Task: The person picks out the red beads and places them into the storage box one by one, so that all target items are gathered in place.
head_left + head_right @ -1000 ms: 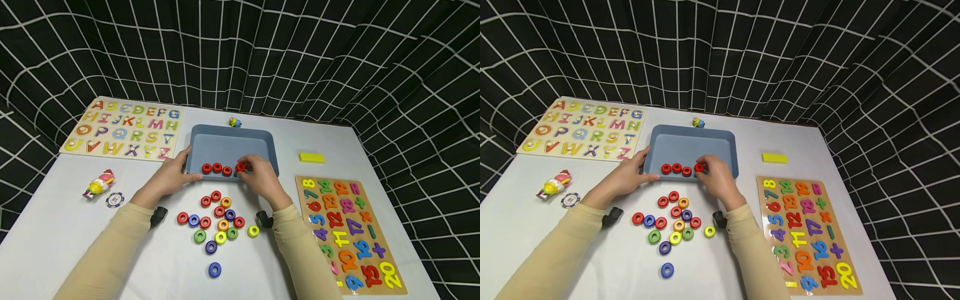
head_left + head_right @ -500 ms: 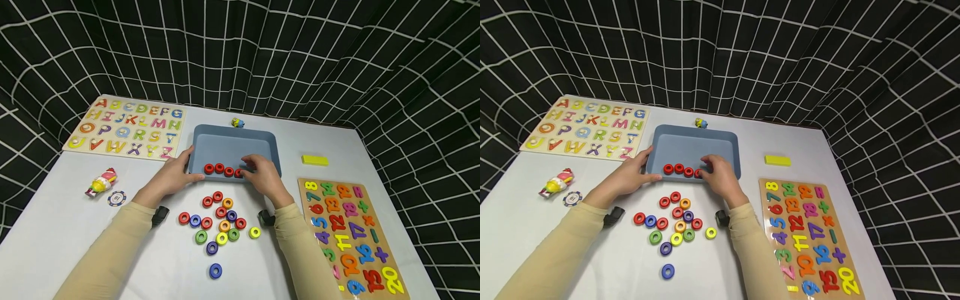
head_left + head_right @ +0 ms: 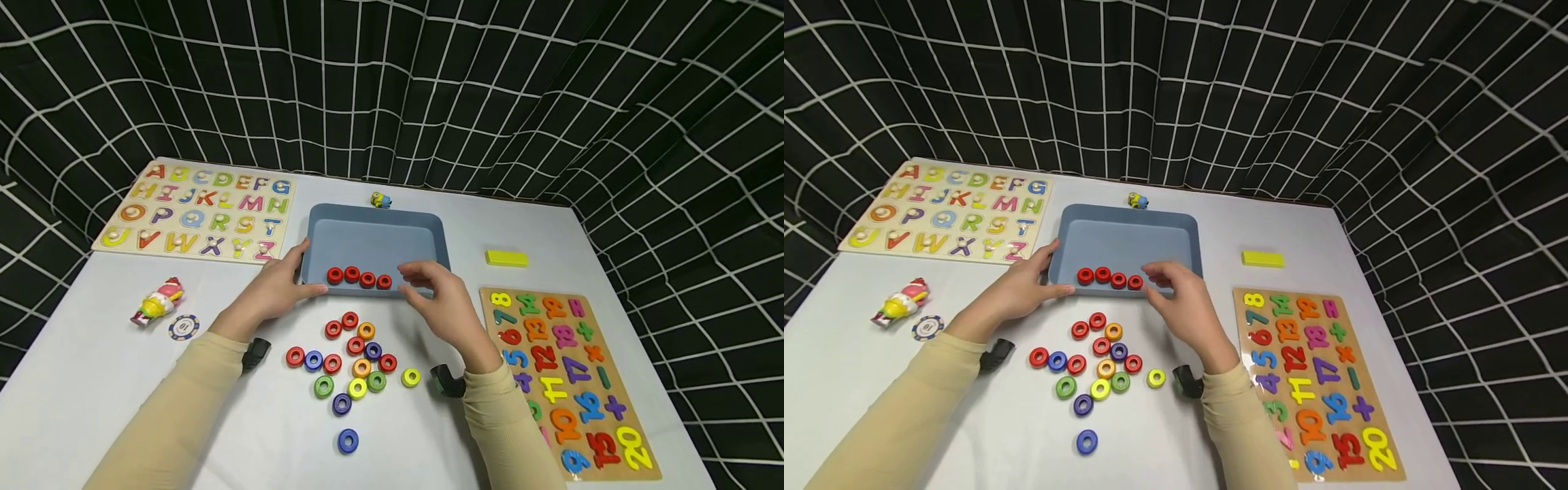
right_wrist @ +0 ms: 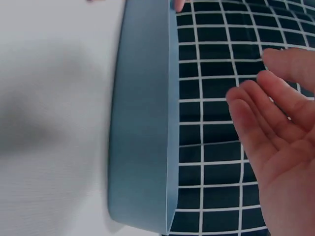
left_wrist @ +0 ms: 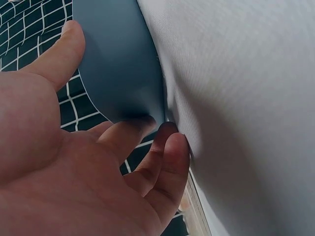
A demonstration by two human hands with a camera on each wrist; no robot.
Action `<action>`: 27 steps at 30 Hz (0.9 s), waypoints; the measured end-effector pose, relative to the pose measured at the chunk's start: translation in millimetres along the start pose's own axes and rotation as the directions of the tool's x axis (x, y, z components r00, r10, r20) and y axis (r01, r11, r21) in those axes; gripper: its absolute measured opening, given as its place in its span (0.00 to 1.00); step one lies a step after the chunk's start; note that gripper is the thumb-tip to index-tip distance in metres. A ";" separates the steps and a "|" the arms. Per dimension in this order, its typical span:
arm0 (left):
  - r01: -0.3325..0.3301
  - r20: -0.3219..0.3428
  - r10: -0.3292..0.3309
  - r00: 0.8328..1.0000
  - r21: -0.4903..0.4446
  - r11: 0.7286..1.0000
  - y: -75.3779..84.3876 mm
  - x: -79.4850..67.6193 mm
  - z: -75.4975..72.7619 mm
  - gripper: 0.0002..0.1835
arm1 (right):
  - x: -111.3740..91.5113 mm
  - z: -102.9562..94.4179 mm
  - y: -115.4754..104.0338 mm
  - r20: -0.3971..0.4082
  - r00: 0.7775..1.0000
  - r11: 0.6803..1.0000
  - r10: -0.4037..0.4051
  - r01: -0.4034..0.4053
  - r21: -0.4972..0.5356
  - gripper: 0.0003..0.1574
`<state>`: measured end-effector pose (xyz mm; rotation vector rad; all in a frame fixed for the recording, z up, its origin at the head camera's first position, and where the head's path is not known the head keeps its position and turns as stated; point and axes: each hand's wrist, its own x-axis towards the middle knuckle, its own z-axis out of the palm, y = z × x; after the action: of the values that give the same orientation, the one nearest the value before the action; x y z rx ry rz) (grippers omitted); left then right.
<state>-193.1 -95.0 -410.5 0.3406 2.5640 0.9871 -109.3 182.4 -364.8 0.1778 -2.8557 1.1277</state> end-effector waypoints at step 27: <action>0.015 0.003 -0.015 1.000 -0.012 1.000 -1.6 0.9 1.7 0.55 | -64.1 37.0 5.7 0.336 0.941 0.982 0.045 0.021 -0.189 0.21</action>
<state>-193.3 -94.8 -413.0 0.3185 2.5536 0.9949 -47.2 166.5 -402.2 0.3781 -3.2480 0.8926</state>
